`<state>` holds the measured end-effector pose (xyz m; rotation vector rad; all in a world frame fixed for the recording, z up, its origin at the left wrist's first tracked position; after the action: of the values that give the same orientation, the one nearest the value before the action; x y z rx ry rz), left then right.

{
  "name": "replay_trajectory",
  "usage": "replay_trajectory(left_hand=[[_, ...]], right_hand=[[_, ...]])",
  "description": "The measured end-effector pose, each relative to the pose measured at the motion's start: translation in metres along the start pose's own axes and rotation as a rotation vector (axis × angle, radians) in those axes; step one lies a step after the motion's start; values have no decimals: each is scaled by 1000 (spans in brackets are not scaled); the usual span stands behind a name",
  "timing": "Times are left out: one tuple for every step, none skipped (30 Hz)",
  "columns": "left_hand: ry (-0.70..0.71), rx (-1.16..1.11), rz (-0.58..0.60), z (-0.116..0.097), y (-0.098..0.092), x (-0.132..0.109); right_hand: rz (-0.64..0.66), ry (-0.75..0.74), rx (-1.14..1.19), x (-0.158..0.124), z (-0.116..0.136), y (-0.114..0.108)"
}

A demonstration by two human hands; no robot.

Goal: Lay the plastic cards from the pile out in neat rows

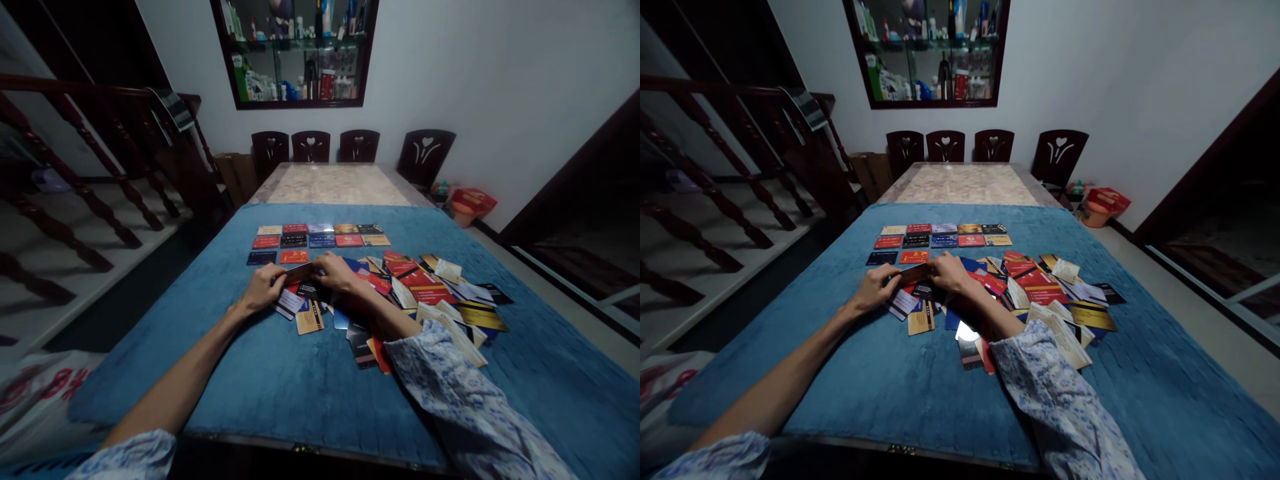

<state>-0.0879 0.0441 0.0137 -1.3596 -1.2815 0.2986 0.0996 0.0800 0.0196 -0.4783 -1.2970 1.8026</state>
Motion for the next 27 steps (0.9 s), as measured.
replay_trajectory(left_hand=[[-5, -4, -12, 0, 0, 0], [-9, -9, -24, 1, -1, 0], [-13, -15, -32, 1, -1, 0], [-14, -19, -34, 1, -1, 0], [-13, -21, -29, 1, -2, 1], [-9, -22, -20, 0, -2, 1], [-5, -23, -7, -1, -1, 1], [-2, -26, 6, -2, -1, 1], [0, -29, 18, -3, 0, 1], [1, -33, 30, -4, 0, 1], [3, -39, 41, -5, 1, 1], [6, -45, 49, -6, 1, 1], [8, -51, 53, -7, 2, 1], [9, -57, 53, -8, 2, 1], [7, -60, 50, -8, 2, 1], [2, -61, 44, -8, 2, 1], [-6, -59, 36, -8, 2, 1], [-14, -57, 24, -7, 1, 1], [-20, -56, 11, -7, 1, 1], [-26, -58, -7, -6, 0, 1], [-29, -63, -29, -6, -1, 1], [-28, -69, -52, -5, -1, 1], [-24, -75, -72, -6, -3, 0], [-18, -79, -89, -6, -4, 0], [-9, -82, -101, -7, -5, -1], [0, -83, -110, -9, -6, -1], [9, -82, -114, -10, -8, -2]], right_hand=[[-19, -8, 25, 1, -1, -1], [-41, -14, 57, 1, -2, -3], [-64, -20, 90, 2, -3, -4], [-88, -25, 123, 2, -3, -6], [-111, -32, 155, 3, -3, -7], [-135, -43, 185, 3, -3, -8], [-161, -56, 212, 4, -1, -10], [-186, -72, 235, 4, 0, -11], [-212, -91, 254, 3, 3, -12], [-235, -113, 269, 3, 6, -12], [-254, -136, 276, 2, 9, -13], [-270, -158, 274, 1, 12, -13], [-286, -179, 262, 1, 15, -14], [-303, -198, 239, 0, 18, -15], [-320, -215, 209, -1, 20, -15], [-339, -226, 173, -2, 22, -16], [-353, -236, 133, -3, 24, -17], [-360, -245, 92, -4, 26, -18], [-360, -254, 51, -4, 27, -18], [-356, -265, 10, -5, 29, -18], [-352, -278, -30, -5, 30, -18], [-347, -293, -67, -5, 32, -18], [-344, -307, -99, -6, 33, -19], [-345, -317, -124, -6, 34, -19], [-344, -327, -143, -6, 35, -19], [-341, -336, -158, -6, 36, -19], [-338, -345, -168, -7, 37, -19]])
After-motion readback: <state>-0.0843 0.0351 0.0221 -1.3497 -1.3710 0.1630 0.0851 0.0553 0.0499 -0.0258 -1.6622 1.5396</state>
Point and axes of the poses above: each hand's wrist, its own x-axis towards the middle knuckle, its own y-axis out of the palm, z = x × y, the point moved 5 cm from there along x, towards the middle knuckle, and after that the axes turned 7 degrees about x, right-handed, at the moved point
